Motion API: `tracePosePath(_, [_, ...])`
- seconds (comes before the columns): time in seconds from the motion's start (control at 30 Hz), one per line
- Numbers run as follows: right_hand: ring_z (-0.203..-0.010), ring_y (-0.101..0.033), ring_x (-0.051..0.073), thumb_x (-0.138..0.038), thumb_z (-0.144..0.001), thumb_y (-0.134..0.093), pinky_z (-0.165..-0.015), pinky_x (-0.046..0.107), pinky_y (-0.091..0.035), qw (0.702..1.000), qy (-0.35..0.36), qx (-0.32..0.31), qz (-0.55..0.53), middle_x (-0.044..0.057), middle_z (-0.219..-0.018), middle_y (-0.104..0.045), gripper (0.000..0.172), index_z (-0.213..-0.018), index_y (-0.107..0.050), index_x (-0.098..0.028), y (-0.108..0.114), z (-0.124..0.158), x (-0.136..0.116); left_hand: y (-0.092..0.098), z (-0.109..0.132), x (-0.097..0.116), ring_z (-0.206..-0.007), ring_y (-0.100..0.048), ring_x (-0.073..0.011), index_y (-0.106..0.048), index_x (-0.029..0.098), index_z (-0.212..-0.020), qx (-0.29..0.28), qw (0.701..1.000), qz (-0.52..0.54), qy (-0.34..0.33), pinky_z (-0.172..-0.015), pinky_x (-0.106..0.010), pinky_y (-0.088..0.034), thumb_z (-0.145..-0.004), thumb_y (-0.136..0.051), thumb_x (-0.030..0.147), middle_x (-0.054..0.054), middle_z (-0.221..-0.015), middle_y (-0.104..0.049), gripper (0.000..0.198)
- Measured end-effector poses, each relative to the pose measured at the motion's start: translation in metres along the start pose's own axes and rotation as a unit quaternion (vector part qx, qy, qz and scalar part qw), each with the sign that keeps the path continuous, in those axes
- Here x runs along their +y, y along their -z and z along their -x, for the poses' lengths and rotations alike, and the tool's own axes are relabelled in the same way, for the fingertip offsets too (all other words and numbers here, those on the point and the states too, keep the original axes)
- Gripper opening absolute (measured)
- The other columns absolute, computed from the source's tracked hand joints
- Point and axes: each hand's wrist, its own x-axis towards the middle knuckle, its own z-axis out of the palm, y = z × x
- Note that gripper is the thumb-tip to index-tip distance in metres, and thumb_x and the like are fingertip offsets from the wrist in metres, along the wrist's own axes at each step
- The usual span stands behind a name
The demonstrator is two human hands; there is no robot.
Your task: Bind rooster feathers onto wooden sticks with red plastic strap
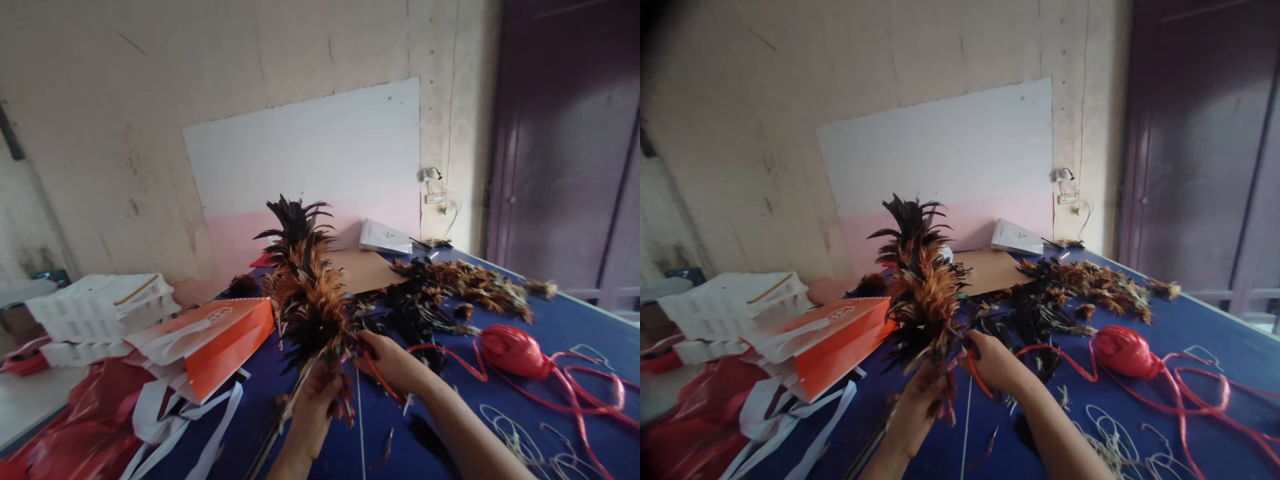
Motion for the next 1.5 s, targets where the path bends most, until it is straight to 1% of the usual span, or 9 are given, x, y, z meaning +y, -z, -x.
tracePosePath(0.13, [-0.059, -0.051, 0.013, -0.029, -0.076, -0.050, -0.055, 0.021, -0.037, 0.997, -0.009, 0.077, 0.003, 0.000, -0.065, -0.061, 0.016, -0.078, -0.060, -0.016, -0.008, -0.003, -0.007, -0.008, 0.001, -0.004, -0.053, -0.058, -0.0114, -0.057, 0.017, -0.098, -0.009, 1.000, -0.012, -0.017, -0.043, -0.018, -0.037, -0.065, -0.073, 0.036, -0.001, -0.063, -0.063, 0.042])
tracePosePath(0.37, [-0.056, -0.052, 0.013, -0.031, -0.076, -0.049, -0.051, 0.021, -0.035, 0.995, -0.029, 0.095, -0.005, 0.000, -0.062, -0.060, 0.017, -0.075, -0.060, -0.017, -0.011, -0.003, -0.006, -0.010, -0.001, -0.005, -0.040, -0.049, -0.0083, -0.056, 0.015, -0.090, -0.013, 0.994, -0.096, -0.050, -0.038, -0.018, -0.034, -0.068, -0.069, 0.040, 0.002, -0.052, -0.060, 0.036])
tracePosePath(0.47, [-0.060, -0.053, 0.013, -0.025, -0.072, -0.052, -0.053, 0.021, -0.037, 0.994, -0.022, 0.102, -0.021, 0.000, -0.066, -0.061, 0.015, -0.080, -0.061, -0.017, -0.007, -0.004, -0.008, -0.008, -0.002, -0.005, -0.042, -0.053, -0.0107, -0.054, 0.015, -0.092, -0.003, 0.992, -0.119, -0.046, -0.038, -0.019, -0.037, -0.067, -0.068, 0.040, 0.002, -0.053, -0.061, 0.037])
tracePosePath(0.6, [-0.063, -0.054, 0.013, -0.022, -0.071, -0.049, -0.057, 0.021, -0.040, 0.989, -0.006, 0.137, -0.055, 0.000, -0.070, -0.062, 0.026, -0.094, -0.061, -0.016, 0.000, -0.006, -0.009, -0.007, -0.002, -0.008, -0.043, -0.056, -0.0125, -0.055, 0.015, -0.085, -0.018, 0.987, -0.155, -0.036, -0.038, -0.021, -0.043, -0.070, -0.064, 0.043, 0.000, -0.056, -0.061, 0.033])
tracePosePath(0.7, [-0.058, -0.051, 0.013, -0.024, -0.071, -0.050, -0.054, 0.021, -0.039, 0.985, -0.027, 0.166, -0.041, 0.000, -0.065, -0.060, 0.023, -0.088, -0.062, -0.014, 0.004, -0.006, -0.008, -0.007, -0.001, -0.011, -0.040, -0.054, -0.0112, -0.054, 0.015, -0.078, -0.054, 0.982, -0.176, -0.029, -0.037, -0.022, -0.044, -0.072, -0.062, 0.044, 0.000, -0.055, -0.060, 0.031])
tracePosePath(0.83, [-0.058, -0.050, 0.013, -0.027, -0.073, -0.049, -0.052, 0.021, -0.038, 0.983, -0.032, 0.177, -0.031, 0.001, -0.064, -0.059, 0.020, -0.082, -0.061, -0.015, 0.008, -0.005, -0.009, -0.010, 0.001, -0.010, -0.040, -0.053, -0.0100, -0.056, 0.014, -0.073, -0.049, 0.978, -0.203, -0.027, -0.036, -0.020, -0.042, -0.072, -0.062, 0.044, -0.001, -0.055, -0.060, 0.031])
tracePosePath(1.1, [-0.071, -0.057, 0.016, -0.020, -0.069, -0.048, -0.064, 0.024, -0.044, 0.966, -0.022, 0.251, -0.062, 0.004, -0.084, -0.065, 0.034, -0.101, -0.057, -0.015, 0.025, -0.004, -0.009, -0.011, 0.003, -0.013, -0.045, -0.055, -0.0123, -0.059, 0.015, -0.069, -0.053, 0.965, -0.256, -0.012, -0.039, -0.021, -0.042, -0.071, -0.060, 0.046, -0.003, -0.056, -0.061, 0.031])
tracePosePath(1.3, [-0.061, -0.053, 0.013, -0.022, -0.070, -0.048, -0.056, 0.021, -0.040, 0.958, -0.029, 0.277, -0.072, 0.000, -0.067, -0.061, 0.026, -0.092, -0.061, -0.016, 0.041, 0.000, -0.012, -0.010, 0.002, -0.017, -0.052, -0.059, -0.0158, -0.060, 0.016, -0.066, -0.051, 0.958, -0.282, -0.015, -0.043, -0.022, -0.043, -0.070, -0.060, 0.052, -0.004, -0.059, -0.063, 0.036])
tracePosePath(1.5, [-0.072, -0.057, 0.015, -0.021, -0.069, -0.050, -0.065, 0.023, -0.044, 0.946, -0.007, 0.307, -0.105, 0.004, -0.091, -0.065, 0.040, -0.109, -0.054, -0.017, 0.050, 0.002, -0.013, -0.005, 0.001, -0.017, -0.053, -0.060, -0.0156, -0.062, 0.016, -0.069, -0.062, 0.952, -0.300, -0.023, -0.045, -0.022, -0.044, -0.072, -0.058, 0.053, -0.006, -0.062, -0.065, 0.037])
